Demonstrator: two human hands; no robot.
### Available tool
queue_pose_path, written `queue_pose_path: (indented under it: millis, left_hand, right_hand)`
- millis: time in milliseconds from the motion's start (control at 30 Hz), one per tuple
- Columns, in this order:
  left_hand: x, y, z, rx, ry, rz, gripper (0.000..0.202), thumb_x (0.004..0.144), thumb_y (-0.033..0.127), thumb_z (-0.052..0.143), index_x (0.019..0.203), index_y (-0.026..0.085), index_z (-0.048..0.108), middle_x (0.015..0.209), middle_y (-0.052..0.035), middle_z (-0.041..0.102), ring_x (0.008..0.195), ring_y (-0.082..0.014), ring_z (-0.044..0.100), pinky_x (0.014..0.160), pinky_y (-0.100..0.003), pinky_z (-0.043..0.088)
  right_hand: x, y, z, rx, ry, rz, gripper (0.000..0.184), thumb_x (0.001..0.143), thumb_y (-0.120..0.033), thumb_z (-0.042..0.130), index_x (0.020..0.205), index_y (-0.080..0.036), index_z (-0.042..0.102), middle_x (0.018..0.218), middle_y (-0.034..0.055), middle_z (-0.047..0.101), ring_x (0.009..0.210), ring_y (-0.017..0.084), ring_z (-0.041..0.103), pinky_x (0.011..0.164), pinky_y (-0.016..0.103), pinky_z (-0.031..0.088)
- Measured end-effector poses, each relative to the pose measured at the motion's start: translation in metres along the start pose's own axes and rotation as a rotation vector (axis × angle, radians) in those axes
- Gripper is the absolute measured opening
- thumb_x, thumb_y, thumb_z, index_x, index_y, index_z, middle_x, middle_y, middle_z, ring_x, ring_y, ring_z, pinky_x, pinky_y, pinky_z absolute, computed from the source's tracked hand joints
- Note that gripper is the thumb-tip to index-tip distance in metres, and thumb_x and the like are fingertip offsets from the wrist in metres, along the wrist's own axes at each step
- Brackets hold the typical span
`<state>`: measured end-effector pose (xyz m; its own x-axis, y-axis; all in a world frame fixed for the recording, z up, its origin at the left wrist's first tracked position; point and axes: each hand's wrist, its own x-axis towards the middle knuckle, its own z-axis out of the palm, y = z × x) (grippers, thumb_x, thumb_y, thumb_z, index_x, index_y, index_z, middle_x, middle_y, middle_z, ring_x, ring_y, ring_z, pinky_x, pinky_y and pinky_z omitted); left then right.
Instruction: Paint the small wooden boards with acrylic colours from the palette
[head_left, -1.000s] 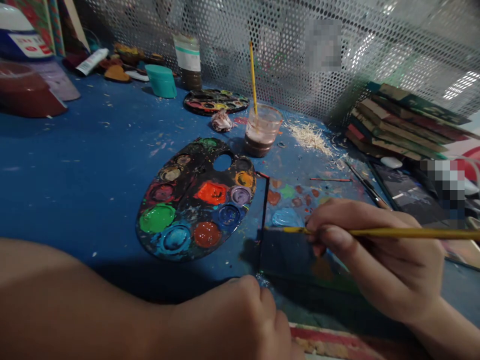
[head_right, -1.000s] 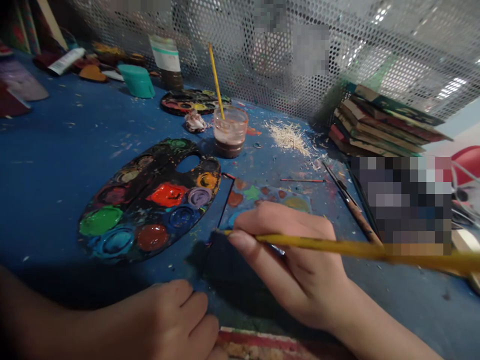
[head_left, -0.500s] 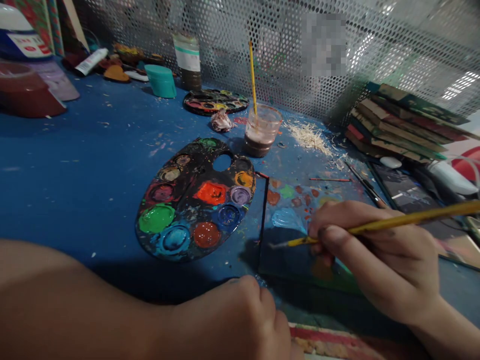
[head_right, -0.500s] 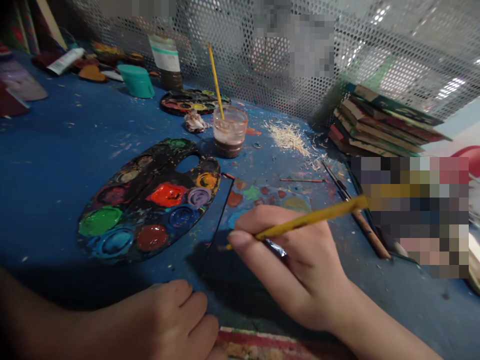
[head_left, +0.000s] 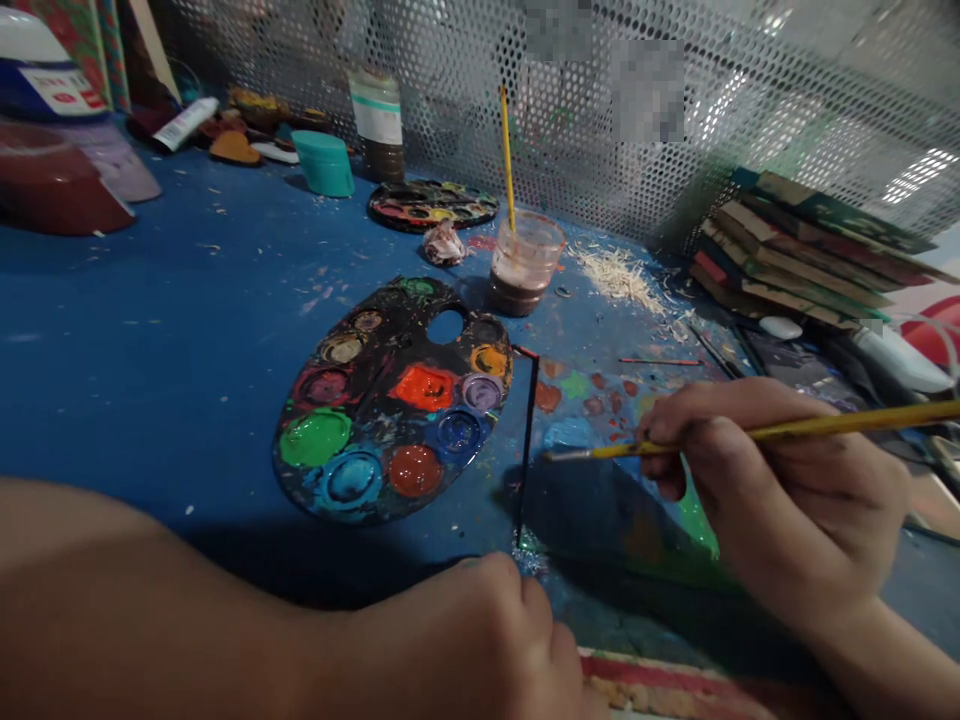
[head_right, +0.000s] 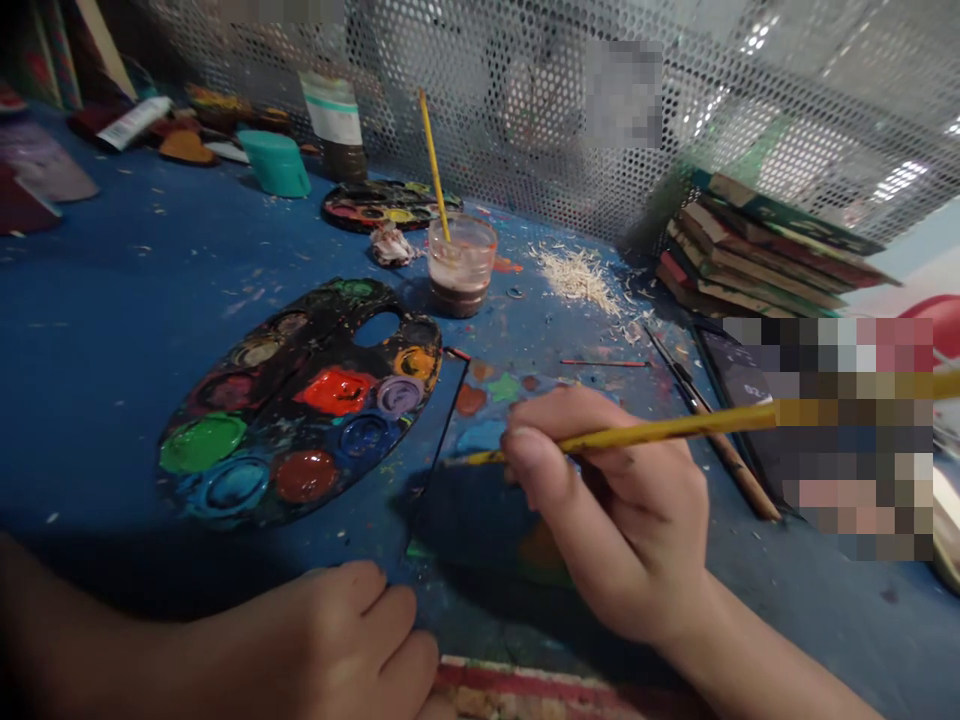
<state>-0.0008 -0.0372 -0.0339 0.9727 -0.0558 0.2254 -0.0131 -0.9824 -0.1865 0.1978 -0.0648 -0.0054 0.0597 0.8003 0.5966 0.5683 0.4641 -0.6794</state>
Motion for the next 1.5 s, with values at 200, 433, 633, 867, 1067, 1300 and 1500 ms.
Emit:
queue_pose_path:
  millis: [200, 433, 633, 867, 1067, 1300, 1500]
  left_hand:
    - [0.002, -0.018, -0.012, -0.154, -0.084, 0.209, 0.023, 0.073, 0.03, 0.073, 0.077, 0.022, 0.052, 0.063, 0.004, 0.055, 0.048, -0.0158, 0.041, 0.04, -0.032, 0.025]
    - [0.005, -0.011, -0.003, -0.214, -0.07, 0.157, 0.03, 0.07, 0.031, 0.077, 0.062, 0.02, 0.051, 0.05, 0.0021, 0.053, 0.04, -0.016, 0.04, 0.033, -0.031, 0.016]
    - [0.003, -0.006, 0.0, -0.183, 0.054, 0.13, 0.029, 0.069, 0.029, 0.078, 0.062, 0.019, 0.052, 0.052, 0.0016, 0.055, 0.041, -0.015, 0.042, 0.034, -0.032, 0.014]
    - [0.0, -0.008, 0.002, -0.074, 0.178, 0.153, 0.032, 0.068, 0.027, 0.078, 0.059, 0.018, 0.048, 0.05, 0.0011, 0.053, 0.04, -0.0147, 0.039, 0.036, -0.03, 0.012]
    - [0.002, -0.009, 0.002, -0.072, 0.163, 0.152, 0.032, 0.067, 0.028, 0.078, 0.058, 0.018, 0.049, 0.049, 0.0014, 0.055, 0.038, -0.014, 0.04, 0.038, -0.031, 0.008]
    - [0.002, -0.009, 0.003, -0.09, 0.126, 0.171, 0.032, 0.069, 0.029, 0.077, 0.059, 0.019, 0.049, 0.05, 0.0009, 0.057, 0.038, -0.0146, 0.043, 0.038, -0.03, 0.008]
    - [0.002, -0.009, 0.003, -0.074, 0.128, 0.179, 0.031, 0.068, 0.028, 0.078, 0.058, 0.019, 0.05, 0.05, 0.0011, 0.058, 0.038, -0.0146, 0.042, 0.037, -0.03, 0.006]
  right_hand:
    - [0.04, 0.004, -0.005, 0.134, 0.378, -0.029, 0.006, 0.088, -0.017, 0.059, 0.084, -0.02, 0.064, 0.067, -0.0017, 0.063, 0.059, 0.012, 0.063, 0.054, 0.027, 0.051]
    - [0.144, 0.004, -0.007, -0.138, 0.098, 0.016, 0.011, 0.08, -0.021, 0.059, 0.084, -0.011, 0.061, 0.06, -0.0078, 0.063, 0.055, 0.004, 0.06, 0.054, 0.016, 0.043]
    - [0.17, 0.001, 0.017, -0.572, -0.145, 0.024, 0.059, 0.076, -0.034, 0.03, 0.083, 0.014, 0.064, 0.059, -0.0009, 0.062, 0.064, 0.005, 0.062, 0.045, 0.01, 0.02]
    - [0.192, 0.019, 0.025, -0.592, -0.154, 0.057, 0.044, 0.088, -0.025, 0.033, 0.079, 0.004, 0.065, 0.061, 0.0041, 0.067, 0.05, 0.005, 0.062, 0.054, 0.015, 0.042]
    - [0.201, 0.027, 0.03, -0.578, -0.114, 0.133, 0.028, 0.085, -0.01, 0.055, 0.057, -0.014, 0.055, 0.049, 0.001, 0.059, 0.041, 0.007, 0.051, 0.055, 0.024, 0.047]
    - [0.199, 0.002, 0.021, -0.641, 0.039, -0.064, 0.029, 0.086, -0.018, 0.06, 0.06, -0.024, 0.05, 0.054, -0.0017, 0.058, 0.052, 0.013, 0.052, 0.057, 0.029, 0.043]
    - [0.182, -0.018, 0.018, -0.67, 0.027, -0.365, 0.021, 0.088, -0.022, 0.053, 0.068, -0.027, 0.052, 0.06, -0.0017, 0.054, 0.056, 0.015, 0.052, 0.06, 0.032, 0.04]
